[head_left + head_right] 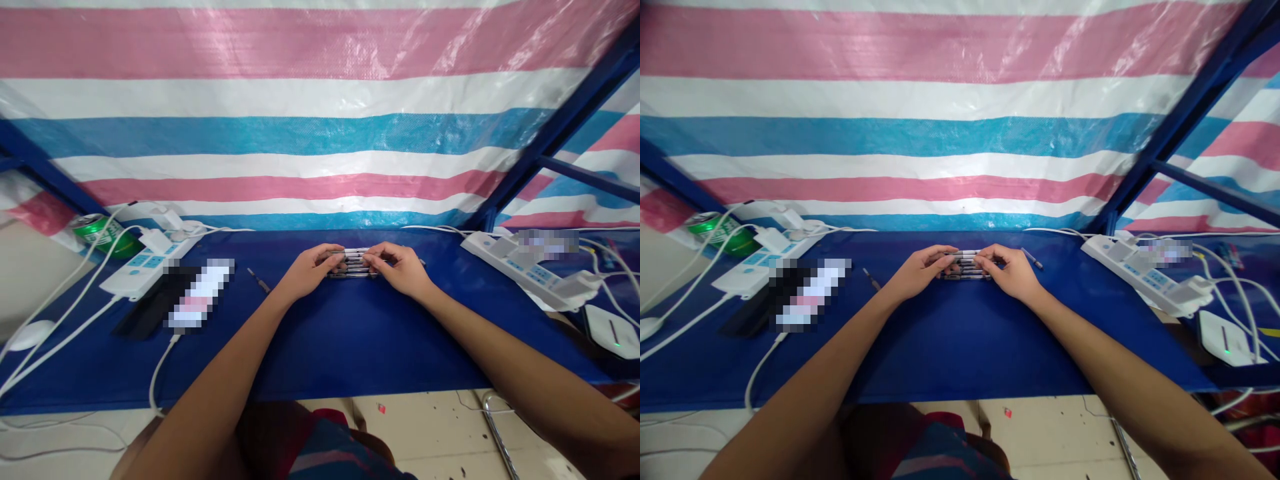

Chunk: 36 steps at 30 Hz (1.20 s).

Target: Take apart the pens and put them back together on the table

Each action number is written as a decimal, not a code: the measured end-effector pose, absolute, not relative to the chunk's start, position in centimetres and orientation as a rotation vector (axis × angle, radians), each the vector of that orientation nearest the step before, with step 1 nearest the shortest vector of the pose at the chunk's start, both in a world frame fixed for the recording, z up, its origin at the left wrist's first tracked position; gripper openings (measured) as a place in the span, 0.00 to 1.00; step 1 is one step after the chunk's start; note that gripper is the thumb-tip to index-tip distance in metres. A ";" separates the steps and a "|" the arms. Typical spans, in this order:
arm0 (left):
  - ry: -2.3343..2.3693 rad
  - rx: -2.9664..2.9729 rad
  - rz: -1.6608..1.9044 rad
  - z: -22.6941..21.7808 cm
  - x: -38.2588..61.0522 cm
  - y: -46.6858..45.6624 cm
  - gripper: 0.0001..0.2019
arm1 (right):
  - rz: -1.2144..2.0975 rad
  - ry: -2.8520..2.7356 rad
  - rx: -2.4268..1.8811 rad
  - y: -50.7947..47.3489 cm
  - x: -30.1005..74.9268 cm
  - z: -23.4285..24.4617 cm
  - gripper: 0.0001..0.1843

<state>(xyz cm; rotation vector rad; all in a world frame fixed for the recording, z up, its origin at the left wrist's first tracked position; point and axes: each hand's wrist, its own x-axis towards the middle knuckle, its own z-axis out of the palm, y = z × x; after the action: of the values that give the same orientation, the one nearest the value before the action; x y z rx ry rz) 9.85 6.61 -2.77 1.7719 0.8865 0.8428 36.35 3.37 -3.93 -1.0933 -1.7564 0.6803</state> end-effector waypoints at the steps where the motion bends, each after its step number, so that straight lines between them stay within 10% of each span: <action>1: 0.854 1.758 0.840 -2.8 9.9 6.6 0.24 | 0.679 -1.760 -1.090 3.4 36.3 -3.9 0.18; 21: 0.834 1.715 0.859 -2.6 9.7 6.7 0.34 | 0.664 -1.775 -1.099 3.1 36.2 -3.6 0.16; 36: 0.919 1.932 0.847 -2.1 9.7 6.4 0.19 | 0.754 -1.767 -1.085 3.0 36.1 -3.3 0.17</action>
<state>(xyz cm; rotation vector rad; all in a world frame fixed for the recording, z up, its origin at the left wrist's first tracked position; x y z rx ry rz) 9.68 6.40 -2.08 1.9324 0.9193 0.8471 36.12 2.96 -3.29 -1.0850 -1.7668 0.7538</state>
